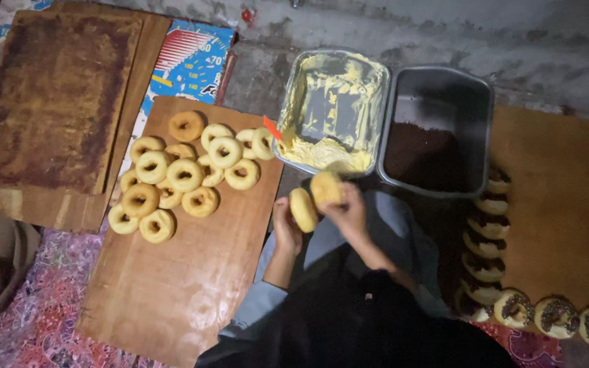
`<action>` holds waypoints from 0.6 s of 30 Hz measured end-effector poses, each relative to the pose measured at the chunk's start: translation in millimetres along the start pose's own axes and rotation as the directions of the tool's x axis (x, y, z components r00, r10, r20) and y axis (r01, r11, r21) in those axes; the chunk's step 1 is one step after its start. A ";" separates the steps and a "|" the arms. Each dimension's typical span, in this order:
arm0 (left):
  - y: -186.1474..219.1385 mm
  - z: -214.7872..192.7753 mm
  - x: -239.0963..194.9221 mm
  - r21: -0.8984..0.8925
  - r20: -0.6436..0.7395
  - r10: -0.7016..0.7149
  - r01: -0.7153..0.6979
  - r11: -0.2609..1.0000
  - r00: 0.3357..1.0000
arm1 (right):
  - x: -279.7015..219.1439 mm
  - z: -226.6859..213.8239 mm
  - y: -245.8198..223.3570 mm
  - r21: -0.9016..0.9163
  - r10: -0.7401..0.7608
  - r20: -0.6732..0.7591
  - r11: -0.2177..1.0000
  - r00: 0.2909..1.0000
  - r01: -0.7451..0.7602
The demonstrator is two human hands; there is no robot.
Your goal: The person picks up plain donuts, dips them into a yellow paste, then into a dark granular topping, and places them on a board. The process is repeated for multiple donuts.
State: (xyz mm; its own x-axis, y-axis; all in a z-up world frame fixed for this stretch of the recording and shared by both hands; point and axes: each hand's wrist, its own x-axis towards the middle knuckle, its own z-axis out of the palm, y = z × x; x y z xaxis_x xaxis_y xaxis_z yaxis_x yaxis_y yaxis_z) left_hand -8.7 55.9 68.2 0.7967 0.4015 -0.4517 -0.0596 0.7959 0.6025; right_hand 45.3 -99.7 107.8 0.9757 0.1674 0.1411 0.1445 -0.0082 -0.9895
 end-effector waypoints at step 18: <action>7.4 -12.1 58.2 -0.212 0.118 -0.214 0.235 0.948 0.970 | 85.2 24.3 -2.8 -0.326 -0.245 0.627 0.780 0.739 0.535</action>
State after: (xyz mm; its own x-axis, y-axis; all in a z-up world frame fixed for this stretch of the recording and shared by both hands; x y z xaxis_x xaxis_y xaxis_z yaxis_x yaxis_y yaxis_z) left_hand 29.9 90.6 38.4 0.8564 0.1654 -0.4891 0.0033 0.9455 0.3255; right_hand 124.1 -61.5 121.8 0.5826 0.7442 0.3267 0.6881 -0.2378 -0.6855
